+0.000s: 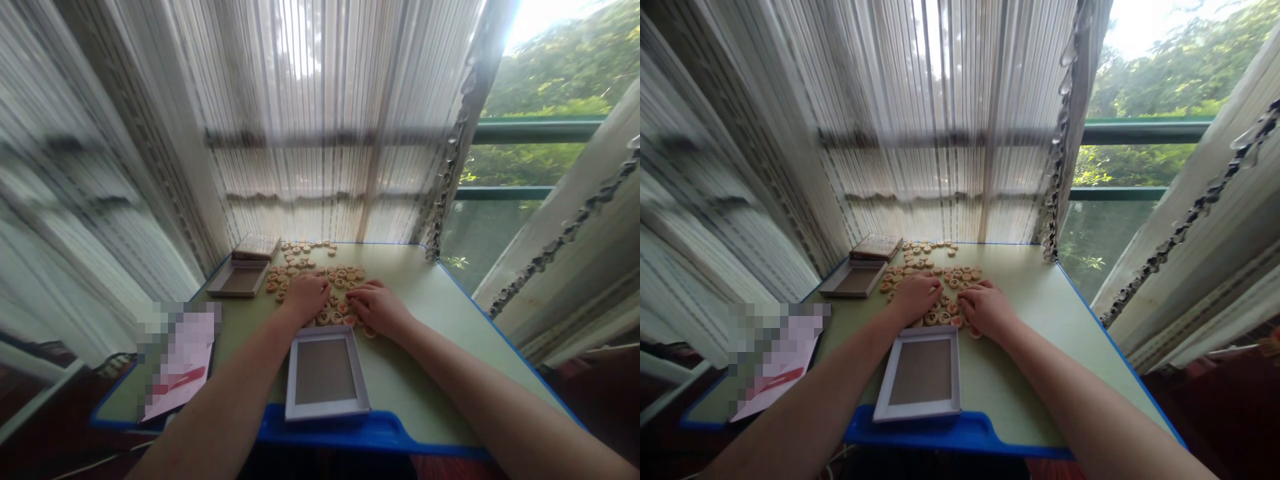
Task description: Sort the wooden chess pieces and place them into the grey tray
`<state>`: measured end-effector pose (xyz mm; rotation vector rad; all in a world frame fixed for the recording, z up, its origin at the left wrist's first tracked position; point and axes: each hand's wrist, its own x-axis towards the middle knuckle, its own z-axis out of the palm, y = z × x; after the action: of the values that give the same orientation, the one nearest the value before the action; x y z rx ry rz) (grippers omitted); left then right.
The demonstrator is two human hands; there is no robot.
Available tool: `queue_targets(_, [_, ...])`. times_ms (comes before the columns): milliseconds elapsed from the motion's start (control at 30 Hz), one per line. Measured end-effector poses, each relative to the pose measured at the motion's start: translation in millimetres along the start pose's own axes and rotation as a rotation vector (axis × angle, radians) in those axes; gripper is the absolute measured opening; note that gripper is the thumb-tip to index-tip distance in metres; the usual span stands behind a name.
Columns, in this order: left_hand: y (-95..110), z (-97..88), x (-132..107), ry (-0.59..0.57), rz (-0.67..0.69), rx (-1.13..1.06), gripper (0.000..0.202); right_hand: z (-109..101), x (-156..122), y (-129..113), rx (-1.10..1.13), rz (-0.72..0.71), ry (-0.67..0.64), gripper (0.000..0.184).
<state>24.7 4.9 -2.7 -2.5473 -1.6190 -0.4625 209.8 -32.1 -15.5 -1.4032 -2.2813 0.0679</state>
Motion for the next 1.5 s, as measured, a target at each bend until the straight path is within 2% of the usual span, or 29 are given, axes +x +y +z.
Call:
queue_targets(133, [0.7, 0.5, -2.0, 0.078, -0.004, 0.021, 0.034, 0.2, 0.9, -1.8, -0.005, 0.044, 0.015, 0.024])
queue_targets(233, [-0.2, -1.9, -3.6, 0.085, 0.039, 0.015, 0.031, 1.0, 1.8, -2.7, 0.022, 0.112, 0.034, 0.017])
queue_targets(367, [-5.1, -10.7, -5.0, 0.050, 0.031, 0.049, 0.028, 3.7, 3.1, -0.9, 0.128, 0.166, 0.096, 0.025])
queue_targets(500, [-11.3, -22.1, -7.6, -0.023, -0.041, 0.028, 0.027, 6.2, 3.8, 4.7, 0.232, 0.170, 0.086, 0.026])
queue_targets(600, [-13.1, -28.4, -13.0, -0.102, -0.005, -0.041, 0.029, 5.7, 3.4, 9.5, 0.287, 0.169, 0.063, 0.027])
queue_targets(733, [-14.1, -31.5, -19.4, -0.176, 0.077, -0.094, 0.024, 3.6, 3.0, 17.3, 0.342, 0.062, 0.019, 0.029])
queue_targets(833, [-16.2, -29.7, -20.7, -0.186, 0.024, -0.054, 0.028, 4.5, 7.4, 25.6, 0.336, 0.005, 0.145, 0.032])
queue_targets(900, [-16.5, -27.1, -21.2, -0.192, 0.006, 0.005, 0.030, 6.5, 12.6, 30.3, 0.270, 0.027, 0.241, 0.037])
queue_targets(967, [-14.7, -23.8, -21.8, -0.200, 0.036, 0.064, 0.028, 8.5, 17.0, 31.9, 0.184, 0.058, 0.220, 0.039])
queue_targets(1133, [-8.3, -15.8, -21.2, -0.145, 0.045, 0.102, 0.025, 8.1, 14.8, 21.3, 0.104, -0.017, 0.024, 0.034])
queue_targets(1233, [-8.1, -13.1, -18.4, -0.095, 0.040, 0.095, 0.024, 4.3, 9.2, 14.5, 0.094, -0.062, 0.010, 0.032])
queue_targets(1333, [-7.8, -13.0, -15.5, -0.013, 0.085, 0.038, 0.024, 0.8, 6.5, 12.2, 0.065, -0.029, 0.066, 0.036])
queue_targets(1500, [-1.3, -13.6, -14.5, 0.060, 0.298, -0.163, 0.028, -1.5, 5.0, 14.6, 0.005, 0.002, 0.025, 0.026])
